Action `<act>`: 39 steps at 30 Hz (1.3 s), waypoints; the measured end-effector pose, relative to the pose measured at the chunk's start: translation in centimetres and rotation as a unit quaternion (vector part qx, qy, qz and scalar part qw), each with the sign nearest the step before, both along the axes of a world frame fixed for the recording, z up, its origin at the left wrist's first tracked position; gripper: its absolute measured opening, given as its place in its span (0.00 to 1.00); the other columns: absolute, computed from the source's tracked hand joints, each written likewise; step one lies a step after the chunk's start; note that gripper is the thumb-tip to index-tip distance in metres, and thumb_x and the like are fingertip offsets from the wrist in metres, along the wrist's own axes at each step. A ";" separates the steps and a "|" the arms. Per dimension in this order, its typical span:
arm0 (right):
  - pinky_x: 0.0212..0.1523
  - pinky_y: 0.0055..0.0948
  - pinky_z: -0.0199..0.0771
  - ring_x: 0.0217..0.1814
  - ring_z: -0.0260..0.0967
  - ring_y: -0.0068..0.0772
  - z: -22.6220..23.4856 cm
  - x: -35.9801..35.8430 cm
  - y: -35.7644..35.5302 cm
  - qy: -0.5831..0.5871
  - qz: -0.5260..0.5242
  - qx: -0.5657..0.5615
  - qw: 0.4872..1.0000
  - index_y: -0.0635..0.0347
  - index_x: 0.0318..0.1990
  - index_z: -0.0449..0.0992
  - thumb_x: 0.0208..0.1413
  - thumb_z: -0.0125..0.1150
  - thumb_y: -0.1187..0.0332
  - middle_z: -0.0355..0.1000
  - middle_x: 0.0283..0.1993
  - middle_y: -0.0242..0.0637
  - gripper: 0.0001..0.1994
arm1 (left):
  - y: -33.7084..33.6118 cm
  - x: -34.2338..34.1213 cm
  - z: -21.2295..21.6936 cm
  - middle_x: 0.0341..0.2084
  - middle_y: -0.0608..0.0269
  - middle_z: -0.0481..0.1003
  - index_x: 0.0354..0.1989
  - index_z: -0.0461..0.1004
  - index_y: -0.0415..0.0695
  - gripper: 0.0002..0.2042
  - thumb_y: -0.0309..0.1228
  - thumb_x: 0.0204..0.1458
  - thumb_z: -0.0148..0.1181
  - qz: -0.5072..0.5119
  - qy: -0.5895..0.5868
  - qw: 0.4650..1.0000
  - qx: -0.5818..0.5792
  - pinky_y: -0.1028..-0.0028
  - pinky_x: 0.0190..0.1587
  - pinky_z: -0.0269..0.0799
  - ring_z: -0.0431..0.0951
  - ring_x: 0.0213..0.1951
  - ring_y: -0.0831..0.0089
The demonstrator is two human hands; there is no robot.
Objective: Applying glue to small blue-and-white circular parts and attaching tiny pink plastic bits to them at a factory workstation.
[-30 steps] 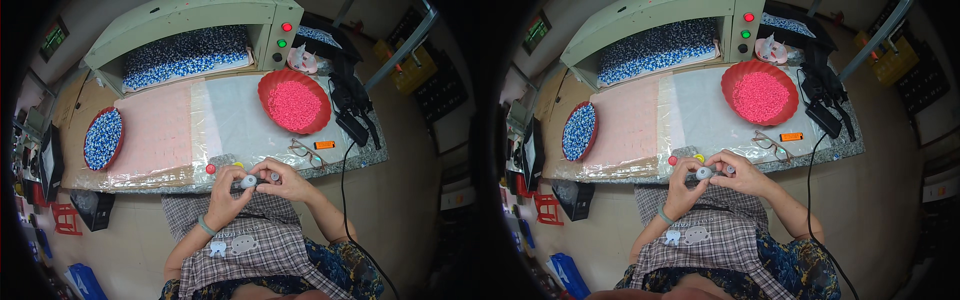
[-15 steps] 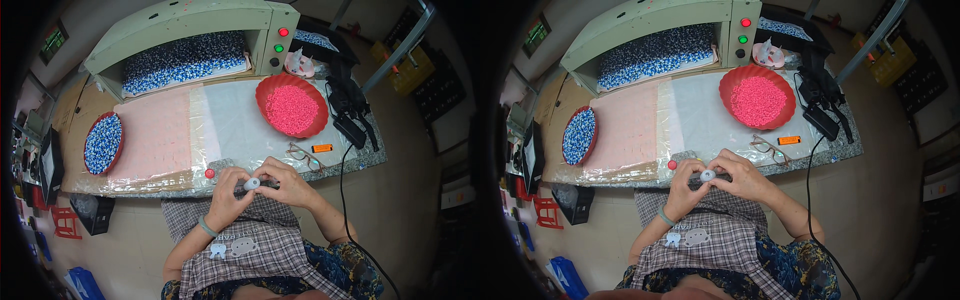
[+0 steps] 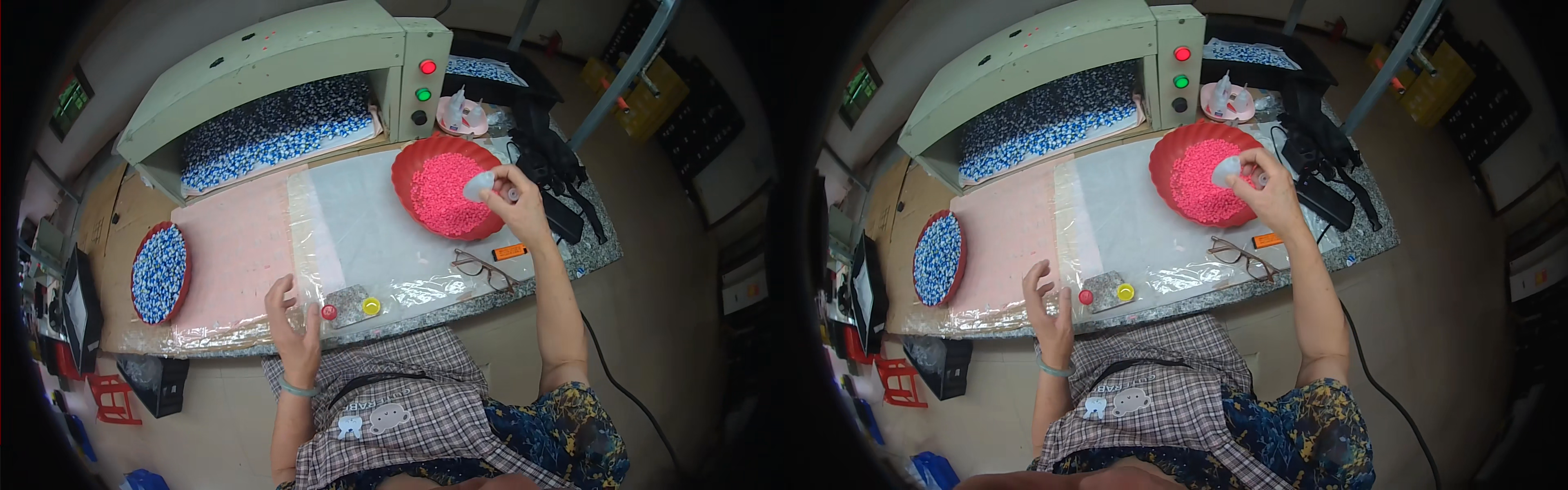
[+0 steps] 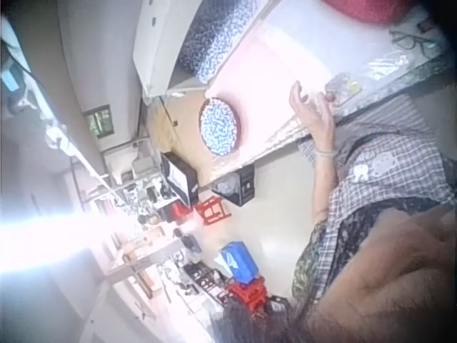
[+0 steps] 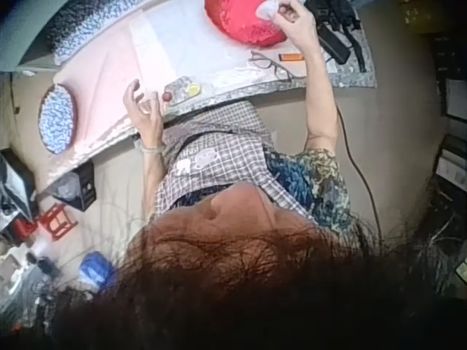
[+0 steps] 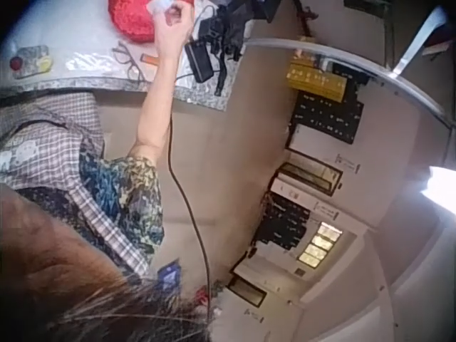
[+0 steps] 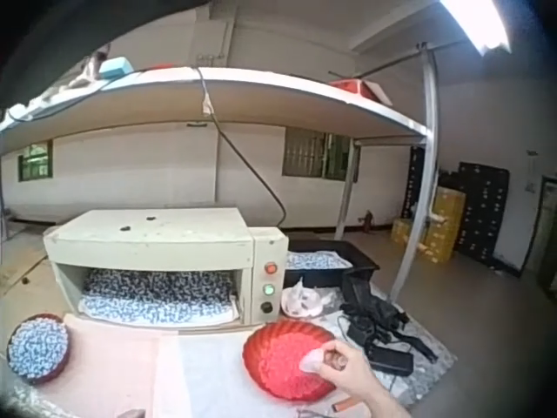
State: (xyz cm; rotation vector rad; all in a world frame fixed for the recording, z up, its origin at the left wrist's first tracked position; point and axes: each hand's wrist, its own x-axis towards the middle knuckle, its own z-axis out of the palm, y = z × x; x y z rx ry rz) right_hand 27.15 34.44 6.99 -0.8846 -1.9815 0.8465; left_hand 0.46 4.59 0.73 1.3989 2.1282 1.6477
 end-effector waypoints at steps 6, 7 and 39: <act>0.35 0.17 0.62 0.32 0.59 0.13 -0.3 2.5 5.9 -0.010 -0.110 0.056 0.992 0.62 0.40 0.76 0.51 0.71 0.70 0.66 0.32 0.23 0.11 | -1.7 -2.3 -2.9 0.60 0.54 0.69 0.63 0.65 0.39 0.22 0.24 0.59 0.54 0.074 -0.020 0.997 -0.021 0.65 0.57 0.66 0.69 0.61 0.64; 0.35 0.18 0.63 0.31 0.59 0.13 -0.5 3.0 6.6 -0.029 -0.125 0.058 0.990 0.62 0.40 0.77 0.51 0.72 0.69 0.68 0.32 0.23 0.12 | -1.7 -2.5 -3.7 0.59 0.54 0.69 0.63 0.65 0.38 0.22 0.25 0.60 0.54 0.075 -0.023 0.997 -0.013 0.66 0.57 0.66 0.69 0.60 0.64; 0.44 0.29 0.76 0.40 0.78 0.28 -6.2 19.0 21.4 -0.012 -0.330 0.050 0.943 0.61 0.40 0.80 0.50 0.73 0.62 0.81 0.36 0.35 0.14 | -1.1 -2.9 -7.3 0.57 0.64 0.69 0.63 0.65 0.39 0.18 0.23 0.64 0.51 0.086 0.059 0.993 -0.045 0.79 0.36 0.64 0.64 0.34 0.80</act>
